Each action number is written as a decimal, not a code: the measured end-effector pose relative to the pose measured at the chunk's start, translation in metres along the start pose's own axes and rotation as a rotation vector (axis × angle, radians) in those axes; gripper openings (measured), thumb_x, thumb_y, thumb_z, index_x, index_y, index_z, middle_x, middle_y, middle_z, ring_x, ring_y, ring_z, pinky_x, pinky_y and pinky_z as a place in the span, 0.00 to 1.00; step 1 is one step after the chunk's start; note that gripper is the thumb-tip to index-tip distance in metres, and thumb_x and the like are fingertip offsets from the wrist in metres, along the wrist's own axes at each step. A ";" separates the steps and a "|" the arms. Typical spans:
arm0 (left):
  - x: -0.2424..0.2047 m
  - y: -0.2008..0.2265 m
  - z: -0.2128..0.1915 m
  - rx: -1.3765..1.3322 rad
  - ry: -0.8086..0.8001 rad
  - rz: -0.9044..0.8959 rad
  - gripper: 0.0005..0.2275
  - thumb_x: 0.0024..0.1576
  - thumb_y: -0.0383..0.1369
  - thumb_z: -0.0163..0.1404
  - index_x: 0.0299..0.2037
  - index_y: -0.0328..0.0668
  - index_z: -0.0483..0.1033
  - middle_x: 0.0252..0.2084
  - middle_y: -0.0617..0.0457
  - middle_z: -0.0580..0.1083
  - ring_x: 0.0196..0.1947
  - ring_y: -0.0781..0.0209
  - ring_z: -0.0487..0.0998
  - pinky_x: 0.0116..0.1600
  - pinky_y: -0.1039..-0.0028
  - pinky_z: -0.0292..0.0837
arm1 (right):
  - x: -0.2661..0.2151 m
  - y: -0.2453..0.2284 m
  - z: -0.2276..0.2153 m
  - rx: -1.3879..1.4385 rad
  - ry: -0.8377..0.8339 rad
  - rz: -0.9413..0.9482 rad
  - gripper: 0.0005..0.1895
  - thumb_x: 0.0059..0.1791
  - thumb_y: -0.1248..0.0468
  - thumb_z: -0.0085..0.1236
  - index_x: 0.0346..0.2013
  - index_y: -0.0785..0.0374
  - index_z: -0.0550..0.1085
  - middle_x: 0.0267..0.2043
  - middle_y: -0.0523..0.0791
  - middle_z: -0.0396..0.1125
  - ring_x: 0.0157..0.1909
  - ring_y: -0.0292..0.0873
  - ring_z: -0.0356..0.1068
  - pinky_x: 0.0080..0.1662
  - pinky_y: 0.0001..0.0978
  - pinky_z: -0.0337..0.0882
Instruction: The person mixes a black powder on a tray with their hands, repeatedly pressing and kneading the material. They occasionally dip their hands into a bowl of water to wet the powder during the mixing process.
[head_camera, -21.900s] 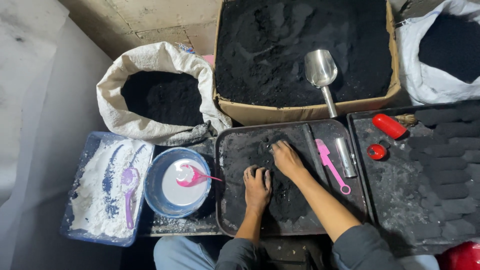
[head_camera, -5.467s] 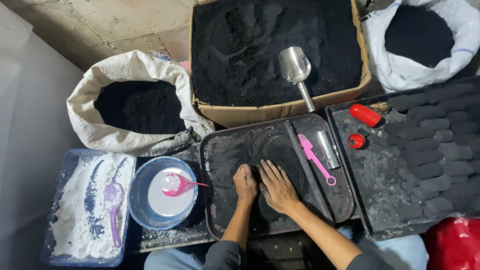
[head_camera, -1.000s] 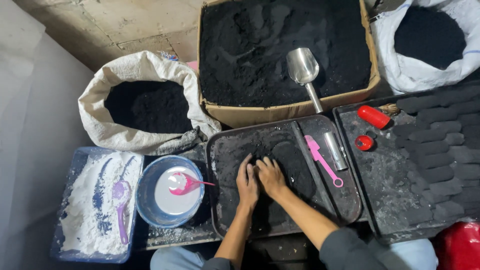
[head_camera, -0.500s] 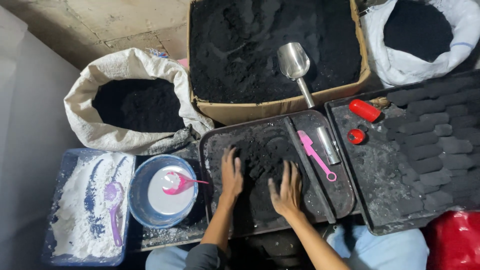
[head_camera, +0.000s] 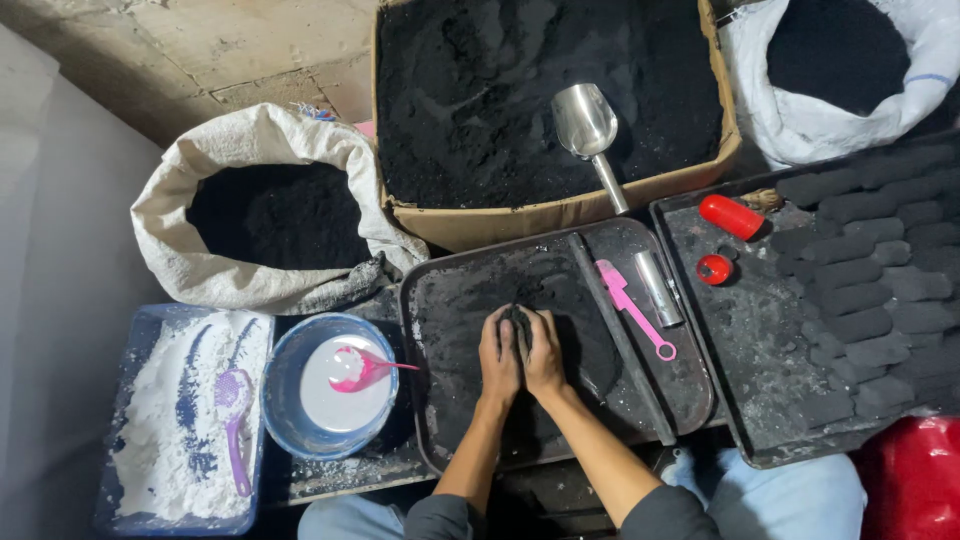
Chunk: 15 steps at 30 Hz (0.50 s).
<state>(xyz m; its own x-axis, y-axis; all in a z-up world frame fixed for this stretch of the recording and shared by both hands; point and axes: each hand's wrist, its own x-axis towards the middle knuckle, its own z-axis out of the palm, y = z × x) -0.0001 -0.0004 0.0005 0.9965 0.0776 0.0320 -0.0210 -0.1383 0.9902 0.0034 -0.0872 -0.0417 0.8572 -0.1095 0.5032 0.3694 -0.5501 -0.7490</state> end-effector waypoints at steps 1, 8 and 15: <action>0.000 -0.006 0.001 0.002 -0.001 0.000 0.21 0.59 0.44 0.29 0.52 0.36 0.63 0.48 0.38 0.66 0.50 0.41 0.66 0.54 0.58 0.61 | -0.002 0.009 0.006 0.001 0.001 0.001 0.15 0.48 0.60 0.41 0.45 0.63 0.68 0.37 0.49 0.62 0.40 0.52 0.65 0.43 0.38 0.66; 0.011 -0.058 0.011 0.314 0.387 0.138 0.11 0.55 0.41 0.44 0.24 0.48 0.70 0.18 0.53 0.69 0.22 0.53 0.73 0.27 0.72 0.67 | 0.016 0.047 0.018 -0.051 0.006 -0.012 0.13 0.47 0.57 0.46 0.18 0.54 0.68 0.15 0.43 0.61 0.21 0.48 0.66 0.22 0.31 0.65; 0.032 -0.037 0.002 0.307 0.228 0.221 0.15 0.55 0.36 0.45 0.14 0.43 0.64 0.10 0.48 0.65 0.13 0.52 0.69 0.19 0.75 0.62 | 0.042 0.028 -0.013 0.159 -0.183 0.257 0.08 0.48 0.65 0.42 0.29 0.65 0.69 0.24 0.55 0.67 0.32 0.56 0.68 0.29 0.41 0.67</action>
<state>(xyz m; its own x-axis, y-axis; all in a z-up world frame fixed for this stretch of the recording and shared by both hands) 0.0332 0.0056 -0.0358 0.9267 0.2241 0.3017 -0.1723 -0.4600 0.8710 0.0451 -0.1180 -0.0362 0.9743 -0.0693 0.2142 0.1717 -0.3862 -0.9063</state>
